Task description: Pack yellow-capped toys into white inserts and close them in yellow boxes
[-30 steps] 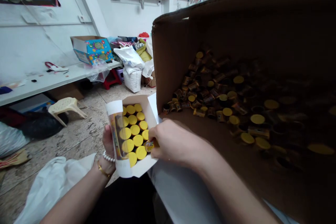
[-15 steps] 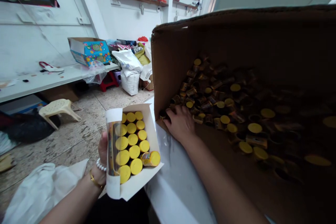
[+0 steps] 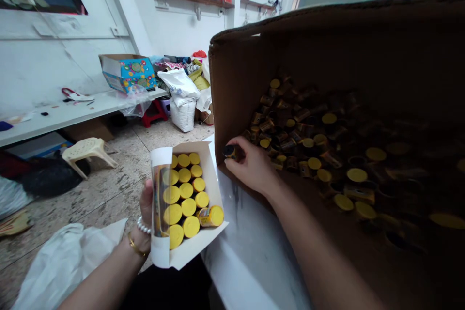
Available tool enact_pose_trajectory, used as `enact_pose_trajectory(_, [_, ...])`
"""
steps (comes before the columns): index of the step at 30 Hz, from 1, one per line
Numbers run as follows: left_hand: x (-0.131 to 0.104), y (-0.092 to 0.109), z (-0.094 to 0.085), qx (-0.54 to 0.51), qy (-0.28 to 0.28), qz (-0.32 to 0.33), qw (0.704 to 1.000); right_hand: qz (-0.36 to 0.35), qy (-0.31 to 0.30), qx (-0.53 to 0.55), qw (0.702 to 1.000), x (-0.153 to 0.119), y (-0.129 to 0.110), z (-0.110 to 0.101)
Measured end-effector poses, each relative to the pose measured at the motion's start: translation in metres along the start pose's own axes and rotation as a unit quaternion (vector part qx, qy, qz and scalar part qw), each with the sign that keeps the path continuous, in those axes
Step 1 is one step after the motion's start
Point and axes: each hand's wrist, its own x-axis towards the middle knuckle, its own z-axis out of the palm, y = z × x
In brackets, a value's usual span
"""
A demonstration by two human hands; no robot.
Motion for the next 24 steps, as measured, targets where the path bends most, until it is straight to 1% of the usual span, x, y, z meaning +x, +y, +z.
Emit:
enact_pose_trajectory(1, [0.0,0.0,-0.001,0.001,-0.002,0.002,1.0,-0.007,-0.021,0.015,1.0,0.0,-0.01,-0.011])
enact_pose_trajectory(3, [0.001,-0.002,0.0,-0.002,-0.009,0.001,1.0,-0.033,-0.085,0.012,0.996,-0.004,-0.035,-0.029])
enact_pose_trajectory(5, [0.001,-0.003,0.001,-0.012,-0.015,-0.002,1.0,-0.035,-0.156,-0.015,0.987,-0.01,-0.059,-0.035])
enact_pose_trajectory(6, [0.001,-0.004,0.002,-0.016,-0.017,-0.002,1.0,-0.021,-0.181,-0.035,0.983,-0.014,-0.07,-0.034])
enact_pose_trajectory(8, [0.001,-0.005,0.002,-0.016,-0.019,-0.003,1.0,0.013,-0.211,-0.084,0.974,-0.02,-0.086,-0.025])
enact_pose_trajectory(10, [0.001,-0.005,0.001,-0.007,-0.016,0.003,1.0,0.025,-0.233,-0.123,0.964,-0.022,-0.092,-0.016])
enact_pose_trajectory(12, [0.001,-0.005,-0.002,-0.001,-0.012,0.021,1.0,0.014,-0.237,-0.113,0.965,-0.019,-0.087,-0.011])
enact_pose_trajectory(13, [0.001,-0.005,-0.003,-0.003,-0.012,0.029,1.0,0.007,-0.22,-0.093,0.971,-0.016,-0.081,-0.01])
enact_pose_trajectory(14, [0.001,-0.005,-0.004,-0.007,-0.012,0.032,0.999,0.004,-0.182,-0.08,0.98,-0.013,-0.072,-0.011])
enact_pose_trajectory(15, [0.0,-0.004,-0.005,-0.012,-0.014,0.028,0.999,0.006,-0.129,-0.087,0.988,-0.009,-0.06,-0.013])
enact_pose_trajectory(16, [0.0,-0.003,-0.005,-0.017,-0.022,0.019,0.999,0.009,-0.073,-0.117,0.99,-0.006,-0.047,-0.014])
enact_pose_trajectory(17, [-0.001,-0.002,-0.005,-0.022,-0.028,0.011,0.999,0.01,-0.025,-0.165,0.986,-0.003,-0.033,-0.014])
enact_pose_trajectory(18, [-0.001,-0.002,-0.004,-0.024,-0.032,0.003,0.999,0.008,0.004,-0.222,0.975,0.0,-0.02,-0.013])
enact_pose_trajectory(19, [-0.002,-0.001,-0.003,-0.023,-0.034,0.0,0.999,0.004,0.009,-0.281,0.96,0.001,-0.007,-0.011])
enact_pose_trajectory(21, [-0.001,-0.001,-0.001,-0.013,-0.037,0.004,0.999,-0.005,-0.038,-0.362,0.932,0.002,0.011,-0.002])
enact_pose_trajectory(22, [0.0,-0.001,0.0,-0.005,-0.036,0.007,0.999,-0.006,-0.066,-0.38,0.923,0.002,0.016,0.003])
enact_pose_trajectory(24, [0.004,-0.001,-0.001,0.014,-0.033,0.01,0.999,0.004,-0.101,-0.388,0.916,0.002,0.018,0.014])
